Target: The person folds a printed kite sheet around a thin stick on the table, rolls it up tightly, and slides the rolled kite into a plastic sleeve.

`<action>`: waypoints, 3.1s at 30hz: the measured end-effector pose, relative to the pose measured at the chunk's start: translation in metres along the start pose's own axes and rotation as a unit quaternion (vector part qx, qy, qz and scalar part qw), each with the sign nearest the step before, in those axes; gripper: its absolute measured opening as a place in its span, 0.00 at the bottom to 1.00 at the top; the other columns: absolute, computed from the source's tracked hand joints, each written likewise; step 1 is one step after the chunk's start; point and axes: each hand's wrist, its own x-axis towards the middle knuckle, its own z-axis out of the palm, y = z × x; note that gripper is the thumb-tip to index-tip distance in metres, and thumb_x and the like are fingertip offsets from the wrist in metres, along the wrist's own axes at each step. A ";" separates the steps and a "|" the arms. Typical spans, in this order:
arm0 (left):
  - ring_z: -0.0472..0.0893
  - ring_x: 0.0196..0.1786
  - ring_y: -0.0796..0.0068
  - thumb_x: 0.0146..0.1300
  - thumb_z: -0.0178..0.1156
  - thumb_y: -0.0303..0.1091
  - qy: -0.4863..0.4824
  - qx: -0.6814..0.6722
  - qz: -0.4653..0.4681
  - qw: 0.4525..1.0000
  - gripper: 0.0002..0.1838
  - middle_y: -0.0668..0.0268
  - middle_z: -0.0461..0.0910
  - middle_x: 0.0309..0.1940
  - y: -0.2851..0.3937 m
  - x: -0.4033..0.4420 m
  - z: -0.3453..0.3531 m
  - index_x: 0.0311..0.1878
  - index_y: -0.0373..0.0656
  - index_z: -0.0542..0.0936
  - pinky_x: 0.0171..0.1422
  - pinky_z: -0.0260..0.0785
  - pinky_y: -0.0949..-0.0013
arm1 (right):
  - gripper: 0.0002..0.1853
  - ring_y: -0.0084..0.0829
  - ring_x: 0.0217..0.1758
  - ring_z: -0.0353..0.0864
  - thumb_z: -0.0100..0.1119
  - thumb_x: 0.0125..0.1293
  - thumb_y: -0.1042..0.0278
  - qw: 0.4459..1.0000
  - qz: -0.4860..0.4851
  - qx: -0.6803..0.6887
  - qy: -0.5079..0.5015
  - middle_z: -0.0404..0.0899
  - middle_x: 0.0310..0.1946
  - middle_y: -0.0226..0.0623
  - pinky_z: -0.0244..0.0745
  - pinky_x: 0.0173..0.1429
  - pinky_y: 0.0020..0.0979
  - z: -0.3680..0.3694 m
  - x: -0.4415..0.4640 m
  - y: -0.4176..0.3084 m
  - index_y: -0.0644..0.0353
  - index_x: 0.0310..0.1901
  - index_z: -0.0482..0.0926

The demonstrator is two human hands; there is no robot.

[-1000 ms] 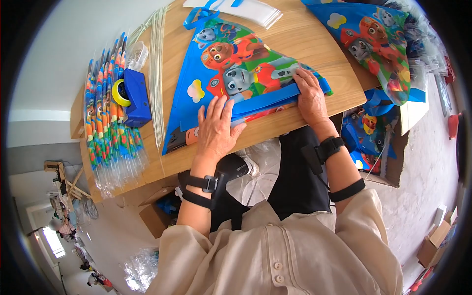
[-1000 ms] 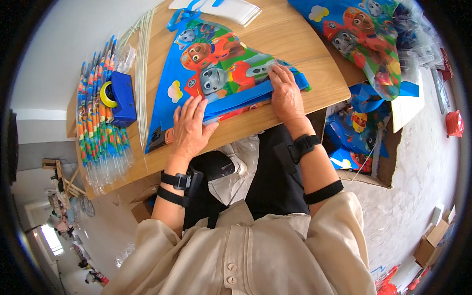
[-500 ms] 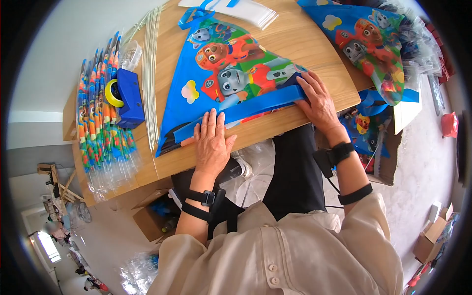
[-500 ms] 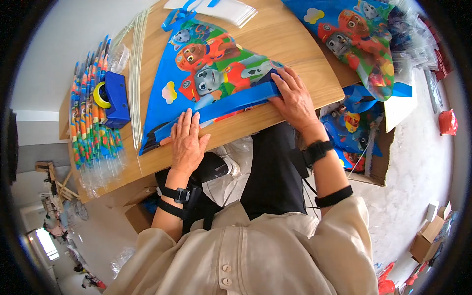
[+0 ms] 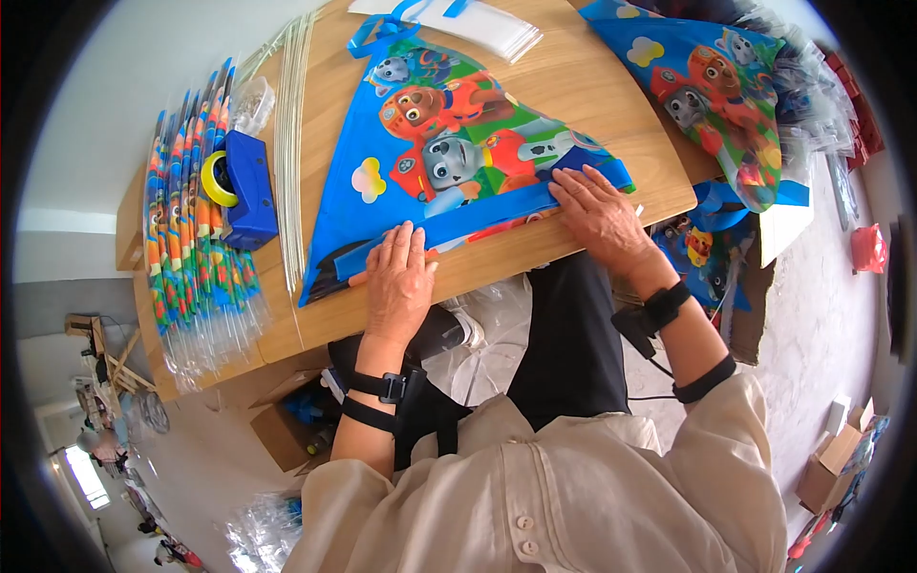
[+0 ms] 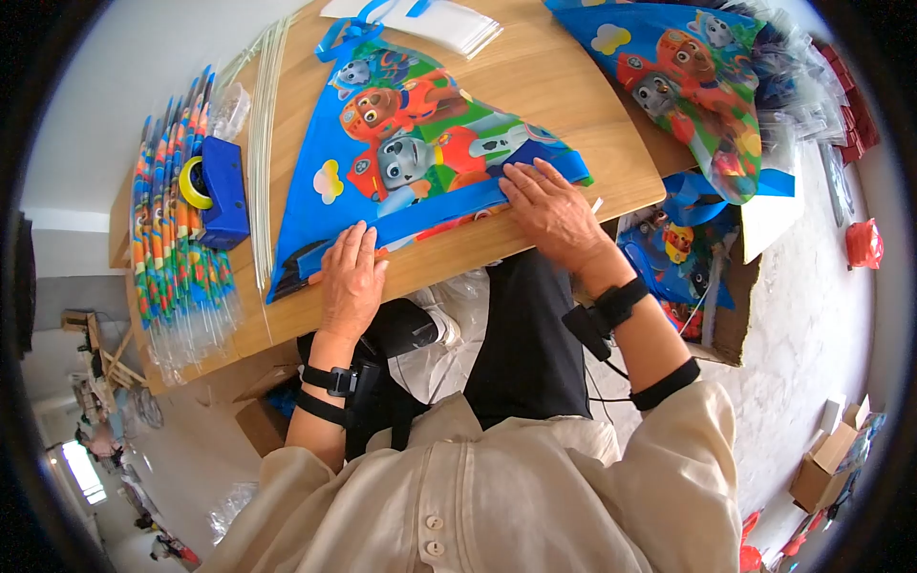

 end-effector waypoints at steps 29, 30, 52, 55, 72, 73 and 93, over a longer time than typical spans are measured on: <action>0.77 0.49 0.56 0.59 0.57 0.24 -0.024 -0.181 0.002 0.983 0.14 0.57 0.77 0.40 -0.065 0.058 -0.006 0.49 0.38 0.81 0.54 0.70 0.62 | 0.10 0.28 0.30 0.77 0.60 0.58 0.64 0.891 0.114 0.269 -0.348 0.78 0.24 0.35 0.71 0.37 0.33 -0.002 0.132 0.087 0.62 0.32 0.82; 0.76 0.50 0.58 0.57 0.57 0.22 -0.003 -0.213 -0.006 0.977 0.13 0.58 0.77 0.41 -0.065 0.058 -0.002 0.47 0.38 0.81 0.55 0.69 0.62 | 0.10 0.28 0.30 0.76 0.61 0.58 0.63 0.887 0.119 0.281 -0.346 0.78 0.23 0.34 0.71 0.36 0.32 -0.002 0.132 0.086 0.62 0.32 0.82; 0.50 0.77 0.48 0.68 0.53 0.52 -0.037 0.012 -0.084 0.996 0.32 0.57 0.53 0.75 -0.034 0.065 0.021 0.73 0.59 0.60 0.73 0.41 0.34 | 0.32 0.40 0.79 0.46 0.49 0.69 0.50 0.982 0.186 -0.013 -0.025 0.54 0.74 0.43 0.35 0.78 0.51 0.030 0.062 0.060 0.55 0.71 0.60; 0.49 0.77 0.48 0.67 0.53 0.52 -0.039 0.001 -0.093 0.995 0.32 0.57 0.52 0.75 -0.034 0.065 0.022 0.73 0.60 0.60 0.74 0.41 0.34 | 0.33 0.42 0.77 0.53 0.61 0.60 0.63 0.978 0.170 -0.061 0.104 0.59 0.71 0.43 0.42 0.76 0.55 0.021 0.073 0.025 0.56 0.68 0.64; 0.83 0.43 0.45 0.59 0.53 0.25 0.058 0.007 -0.410 0.910 0.08 0.45 0.82 0.37 -0.176 0.070 -0.029 0.39 0.34 0.78 0.48 0.76 0.51 | 0.31 0.46 0.76 0.54 0.58 0.62 0.54 0.989 0.090 0.113 -0.034 0.57 0.72 0.46 0.44 0.78 0.48 0.032 0.082 -0.111 0.53 0.67 0.67; 0.84 0.42 0.45 0.59 0.53 0.26 0.021 0.031 -0.440 0.897 0.08 0.46 0.83 0.35 -0.177 0.072 -0.032 0.38 0.34 0.79 0.48 0.76 0.50 | 0.32 0.46 0.77 0.53 0.58 0.62 0.54 0.989 0.090 0.112 -0.036 0.56 0.73 0.46 0.43 0.78 0.48 0.031 0.082 -0.111 0.53 0.67 0.67; 0.81 0.40 0.39 0.60 0.55 0.26 0.105 0.024 -0.338 0.935 0.07 0.41 0.80 0.34 -0.180 0.055 -0.056 0.39 0.32 0.75 0.45 0.74 0.46 | 0.32 0.44 0.76 0.54 0.57 0.61 0.53 0.991 0.078 0.108 -0.012 0.57 0.73 0.45 0.43 0.78 0.48 0.038 0.077 -0.109 0.52 0.67 0.67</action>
